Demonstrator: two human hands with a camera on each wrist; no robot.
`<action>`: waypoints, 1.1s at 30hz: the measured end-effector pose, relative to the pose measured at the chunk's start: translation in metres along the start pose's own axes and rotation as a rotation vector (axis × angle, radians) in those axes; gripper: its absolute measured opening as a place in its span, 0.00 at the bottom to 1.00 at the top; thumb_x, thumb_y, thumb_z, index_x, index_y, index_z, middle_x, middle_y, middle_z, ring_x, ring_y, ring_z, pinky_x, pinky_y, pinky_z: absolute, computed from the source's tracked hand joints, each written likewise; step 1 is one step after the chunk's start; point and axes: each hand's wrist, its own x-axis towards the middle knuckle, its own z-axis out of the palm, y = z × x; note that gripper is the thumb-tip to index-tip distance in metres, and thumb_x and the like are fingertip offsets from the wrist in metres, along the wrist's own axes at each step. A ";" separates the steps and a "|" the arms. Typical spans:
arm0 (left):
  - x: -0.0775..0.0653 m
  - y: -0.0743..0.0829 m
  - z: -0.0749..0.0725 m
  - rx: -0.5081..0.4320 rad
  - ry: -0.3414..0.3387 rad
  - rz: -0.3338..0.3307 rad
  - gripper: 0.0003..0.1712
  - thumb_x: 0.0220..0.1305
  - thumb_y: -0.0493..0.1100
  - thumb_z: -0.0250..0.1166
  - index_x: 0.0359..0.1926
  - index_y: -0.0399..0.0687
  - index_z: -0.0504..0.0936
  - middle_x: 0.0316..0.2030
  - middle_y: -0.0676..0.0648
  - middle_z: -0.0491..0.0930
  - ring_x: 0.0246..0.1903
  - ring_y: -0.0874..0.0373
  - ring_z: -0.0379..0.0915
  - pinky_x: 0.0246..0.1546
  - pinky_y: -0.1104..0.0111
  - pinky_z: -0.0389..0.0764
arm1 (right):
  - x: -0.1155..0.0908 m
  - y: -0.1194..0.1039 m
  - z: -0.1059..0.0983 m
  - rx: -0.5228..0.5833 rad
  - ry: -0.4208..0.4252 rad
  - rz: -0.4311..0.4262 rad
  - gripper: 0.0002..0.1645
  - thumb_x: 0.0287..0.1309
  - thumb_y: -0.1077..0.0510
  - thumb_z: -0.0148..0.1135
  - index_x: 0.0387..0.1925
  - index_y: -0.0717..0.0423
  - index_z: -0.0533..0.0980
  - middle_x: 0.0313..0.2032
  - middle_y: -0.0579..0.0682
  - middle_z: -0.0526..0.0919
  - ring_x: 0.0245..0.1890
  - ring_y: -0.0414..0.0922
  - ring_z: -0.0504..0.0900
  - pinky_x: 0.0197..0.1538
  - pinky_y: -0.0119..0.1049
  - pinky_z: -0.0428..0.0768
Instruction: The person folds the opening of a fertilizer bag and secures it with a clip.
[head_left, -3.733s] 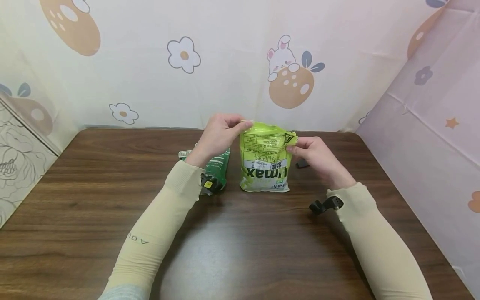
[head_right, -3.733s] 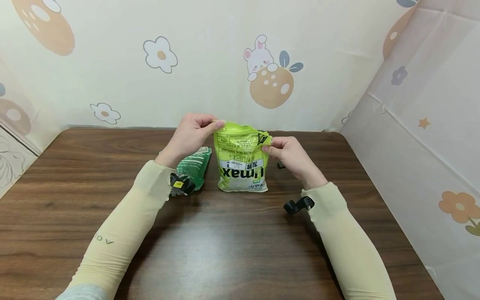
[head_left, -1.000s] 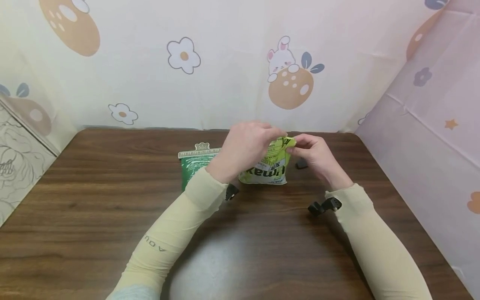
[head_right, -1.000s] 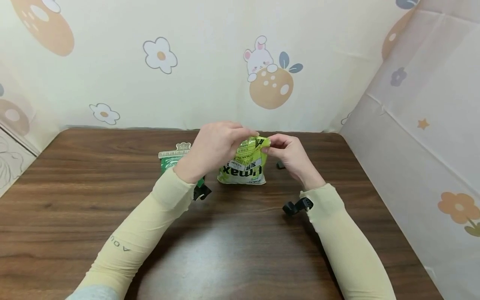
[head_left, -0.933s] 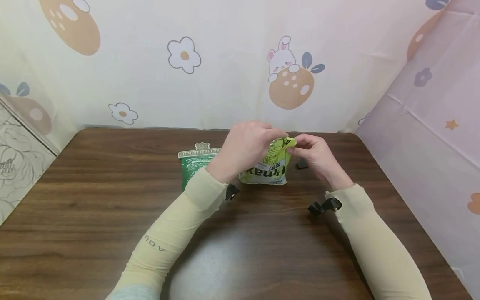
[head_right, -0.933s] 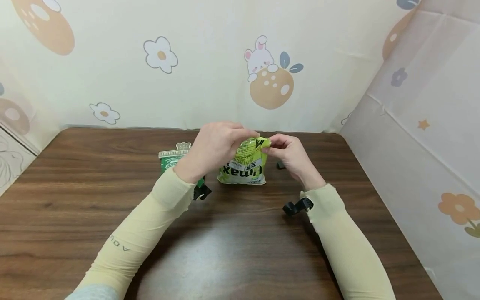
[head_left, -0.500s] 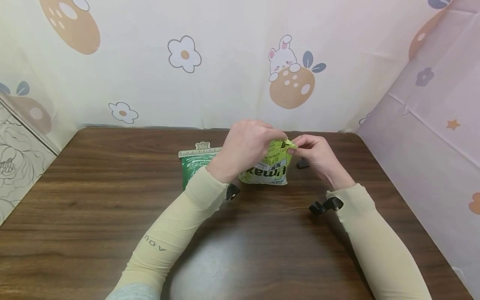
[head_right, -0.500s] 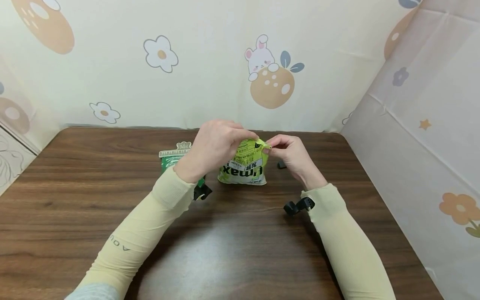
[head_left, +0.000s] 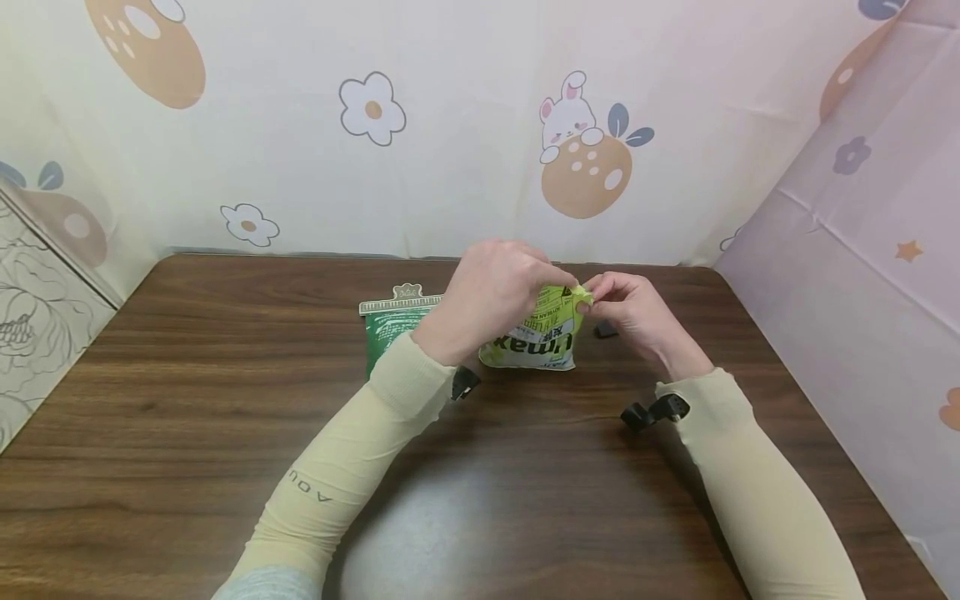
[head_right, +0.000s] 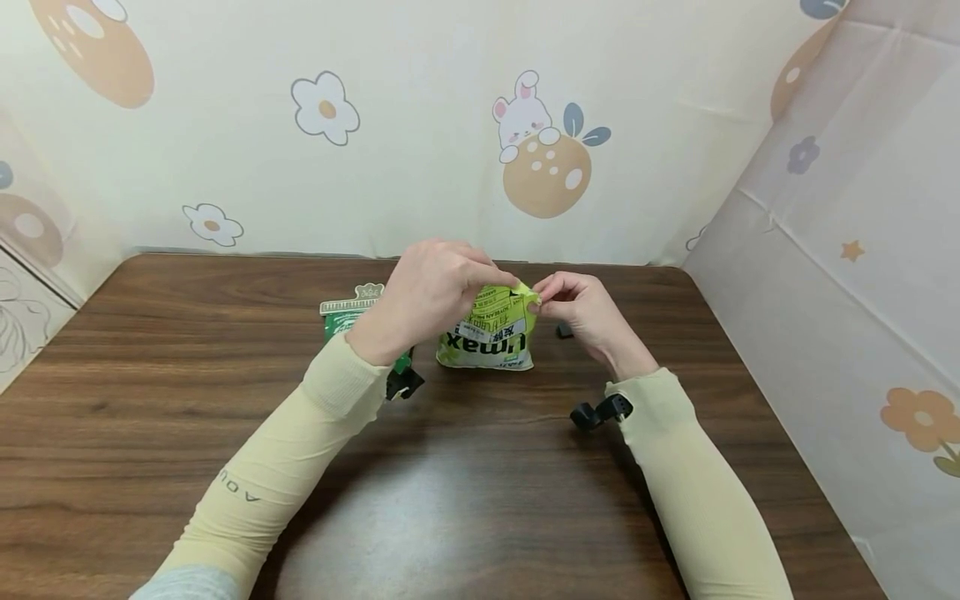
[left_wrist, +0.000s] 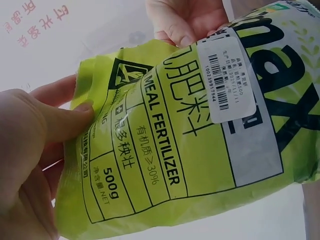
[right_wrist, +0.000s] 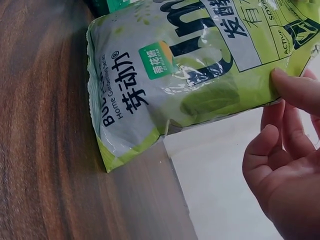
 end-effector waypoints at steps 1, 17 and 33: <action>0.000 0.000 0.000 0.006 -0.005 0.004 0.33 0.61 0.26 0.51 0.48 0.68 0.89 0.37 0.60 0.87 0.33 0.65 0.79 0.25 0.73 0.71 | 0.000 0.000 -0.001 -0.004 -0.005 0.002 0.20 0.55 0.82 0.58 0.26 0.57 0.81 0.38 0.49 0.84 0.41 0.44 0.81 0.43 0.32 0.80; -0.003 -0.001 0.001 -0.049 0.046 0.086 0.19 0.63 0.33 0.57 0.38 0.59 0.91 0.32 0.59 0.86 0.27 0.64 0.76 0.34 0.68 0.73 | -0.005 -0.016 0.011 -0.077 -0.036 0.007 0.11 0.72 0.63 0.54 0.40 0.55 0.83 0.40 0.46 0.83 0.41 0.43 0.77 0.47 0.35 0.75; -0.005 -0.001 0.000 -0.082 0.022 0.104 0.19 0.63 0.33 0.57 0.40 0.57 0.91 0.30 0.59 0.84 0.28 0.65 0.74 0.35 0.69 0.72 | -0.004 -0.015 0.019 -0.284 -0.008 0.033 0.08 0.68 0.60 0.62 0.45 0.53 0.85 0.43 0.45 0.86 0.44 0.43 0.79 0.49 0.35 0.75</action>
